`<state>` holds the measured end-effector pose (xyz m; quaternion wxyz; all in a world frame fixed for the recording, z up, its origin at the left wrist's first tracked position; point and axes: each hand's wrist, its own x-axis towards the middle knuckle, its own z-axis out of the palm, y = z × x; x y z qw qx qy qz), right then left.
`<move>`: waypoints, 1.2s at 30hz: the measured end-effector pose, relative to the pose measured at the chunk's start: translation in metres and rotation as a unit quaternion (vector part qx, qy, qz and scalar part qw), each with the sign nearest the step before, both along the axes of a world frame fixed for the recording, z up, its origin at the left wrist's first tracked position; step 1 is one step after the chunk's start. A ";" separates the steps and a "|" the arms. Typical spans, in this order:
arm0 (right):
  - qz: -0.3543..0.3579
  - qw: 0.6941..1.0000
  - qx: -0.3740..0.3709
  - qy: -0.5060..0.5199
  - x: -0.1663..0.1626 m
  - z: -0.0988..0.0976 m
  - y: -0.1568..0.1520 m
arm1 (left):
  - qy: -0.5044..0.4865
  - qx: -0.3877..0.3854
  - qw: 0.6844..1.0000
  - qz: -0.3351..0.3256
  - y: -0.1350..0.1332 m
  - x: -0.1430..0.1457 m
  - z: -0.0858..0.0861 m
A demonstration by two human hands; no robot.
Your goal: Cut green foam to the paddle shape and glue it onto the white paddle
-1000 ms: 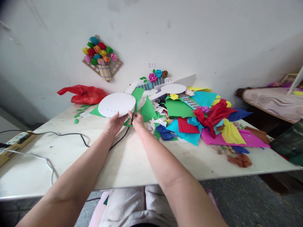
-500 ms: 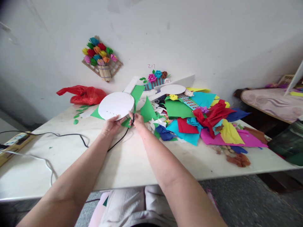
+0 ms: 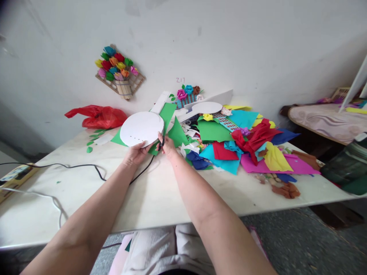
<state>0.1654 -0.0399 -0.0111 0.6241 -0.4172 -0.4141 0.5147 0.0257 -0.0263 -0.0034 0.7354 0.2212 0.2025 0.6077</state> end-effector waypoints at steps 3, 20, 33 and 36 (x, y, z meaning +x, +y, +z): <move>0.005 1.000 0.002 0.003 0.000 0.000 0.001 | 0.007 0.003 1.000 0.000 0.000 0.000 0.000; -0.005 0.999 0.031 0.027 -0.001 0.000 0.003 | -0.007 -0.001 1.000 0.004 0.002 0.005 -0.004; -0.008 1.000 0.012 0.017 -0.001 0.005 0.004 | -0.015 -0.004 1.000 0.003 -0.002 0.007 0.000; -0.015 0.999 0.011 0.031 -0.003 0.007 0.003 | -0.019 -0.005 1.000 0.003 -0.003 0.007 0.001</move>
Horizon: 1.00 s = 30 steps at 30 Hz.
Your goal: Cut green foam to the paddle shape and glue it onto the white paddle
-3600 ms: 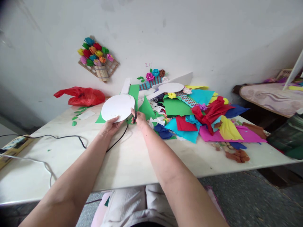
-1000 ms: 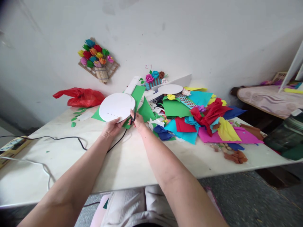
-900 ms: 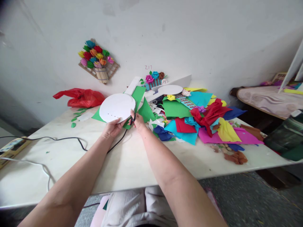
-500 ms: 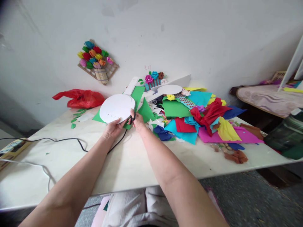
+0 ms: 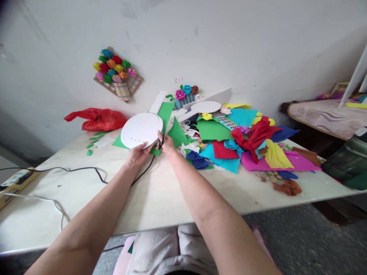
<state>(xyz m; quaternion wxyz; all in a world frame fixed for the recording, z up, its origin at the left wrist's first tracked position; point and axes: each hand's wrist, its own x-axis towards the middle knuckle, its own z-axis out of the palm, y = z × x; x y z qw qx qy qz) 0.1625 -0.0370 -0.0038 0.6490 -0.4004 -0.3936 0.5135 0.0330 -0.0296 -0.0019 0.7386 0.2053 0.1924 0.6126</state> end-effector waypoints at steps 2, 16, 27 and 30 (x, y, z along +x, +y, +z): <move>-0.008 1.000 -0.004 0.004 -0.002 0.001 0.000 | -0.007 -0.005 1.000 -0.002 -0.001 0.000 0.001; 0.015 1.000 -0.004 -0.020 0.006 0.000 -0.001 | -0.007 -0.030 1.000 -0.003 0.003 -0.005 0.000; 0.002 1.000 -0.008 -0.015 0.007 0.002 -0.003 | -0.019 -0.030 0.999 -0.011 0.003 -0.005 0.000; -0.002 1.000 -0.007 -0.014 0.007 0.003 -0.004 | -0.028 -0.039 0.999 -0.011 0.002 -0.005 0.001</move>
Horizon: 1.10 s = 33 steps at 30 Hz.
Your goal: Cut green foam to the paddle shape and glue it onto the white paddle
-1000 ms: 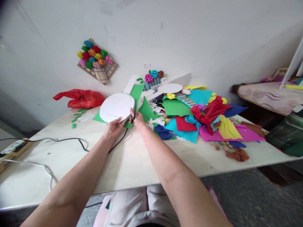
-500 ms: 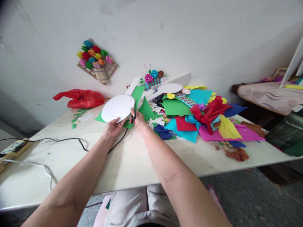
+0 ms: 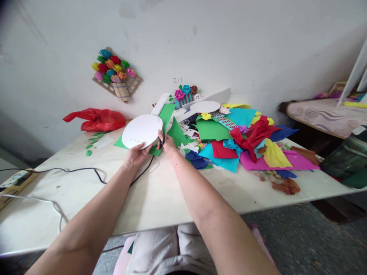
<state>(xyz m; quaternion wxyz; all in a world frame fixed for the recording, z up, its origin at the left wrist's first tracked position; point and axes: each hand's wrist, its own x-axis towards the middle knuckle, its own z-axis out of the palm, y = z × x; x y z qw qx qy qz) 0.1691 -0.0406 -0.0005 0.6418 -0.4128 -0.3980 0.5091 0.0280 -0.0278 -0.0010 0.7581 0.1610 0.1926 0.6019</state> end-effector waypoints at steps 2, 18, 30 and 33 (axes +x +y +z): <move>-0.004 1.000 0.004 0.002 0.000 0.001 -0.001 | -0.001 -0.001 1.000 -0.001 0.000 0.000 0.000; -0.020 1.000 0.003 0.002 -0.003 -0.001 0.002 | 0.030 0.014 0.999 0.002 0.002 -0.001 -0.001; -0.003 1.000 0.000 0.013 -0.001 -0.003 0.002 | 0.027 0.033 0.999 -0.006 0.002 0.000 -0.005; -0.007 1.000 0.004 0.013 -0.001 -0.001 0.000 | 0.022 0.024 0.999 -0.005 0.003 0.000 -0.005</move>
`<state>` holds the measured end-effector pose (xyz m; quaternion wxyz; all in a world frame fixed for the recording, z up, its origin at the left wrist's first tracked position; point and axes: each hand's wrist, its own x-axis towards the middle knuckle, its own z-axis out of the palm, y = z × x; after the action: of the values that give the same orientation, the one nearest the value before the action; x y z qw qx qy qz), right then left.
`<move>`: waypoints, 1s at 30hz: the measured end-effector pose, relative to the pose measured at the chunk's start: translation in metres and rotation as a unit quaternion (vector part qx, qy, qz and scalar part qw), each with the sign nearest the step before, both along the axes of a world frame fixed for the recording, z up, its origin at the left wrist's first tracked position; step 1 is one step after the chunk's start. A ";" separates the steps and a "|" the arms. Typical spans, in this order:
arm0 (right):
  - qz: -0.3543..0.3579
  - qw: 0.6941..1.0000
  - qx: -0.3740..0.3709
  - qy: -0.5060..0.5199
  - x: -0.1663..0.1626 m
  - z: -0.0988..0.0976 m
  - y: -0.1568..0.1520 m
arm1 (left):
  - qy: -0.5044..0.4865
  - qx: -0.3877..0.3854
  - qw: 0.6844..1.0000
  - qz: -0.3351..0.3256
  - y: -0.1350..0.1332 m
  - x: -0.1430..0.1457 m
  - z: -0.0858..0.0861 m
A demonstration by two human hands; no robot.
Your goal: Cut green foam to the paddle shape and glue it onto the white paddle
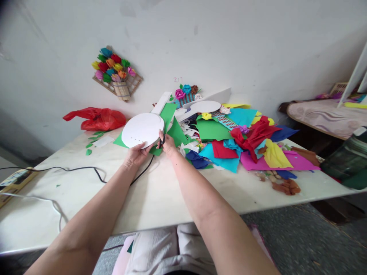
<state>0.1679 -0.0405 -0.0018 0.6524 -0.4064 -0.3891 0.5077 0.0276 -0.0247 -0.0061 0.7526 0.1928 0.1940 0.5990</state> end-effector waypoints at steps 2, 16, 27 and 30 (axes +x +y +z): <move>-0.005 1.000 0.003 -0.004 0.000 0.001 -0.001 | -0.012 -0.012 1.000 -0.001 0.000 0.000 0.001; -0.011 1.000 -0.010 -0.001 0.002 0.000 0.003 | 0.019 0.002 1.000 0.012 0.004 -0.003 -0.001; -0.025 0.999 0.000 -0.023 0.000 -0.007 0.010 | 0.043 -0.014 0.999 0.021 0.006 -0.013 0.004; -0.017 1.000 0.002 -0.019 -0.002 -0.009 0.011 | 0.061 -0.012 0.998 0.030 0.007 -0.017 0.004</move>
<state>0.1657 -0.0297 -0.0110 0.6538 -0.4214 -0.3956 0.4883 0.0102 -0.0178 -0.0016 0.7236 0.2140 0.2522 0.6058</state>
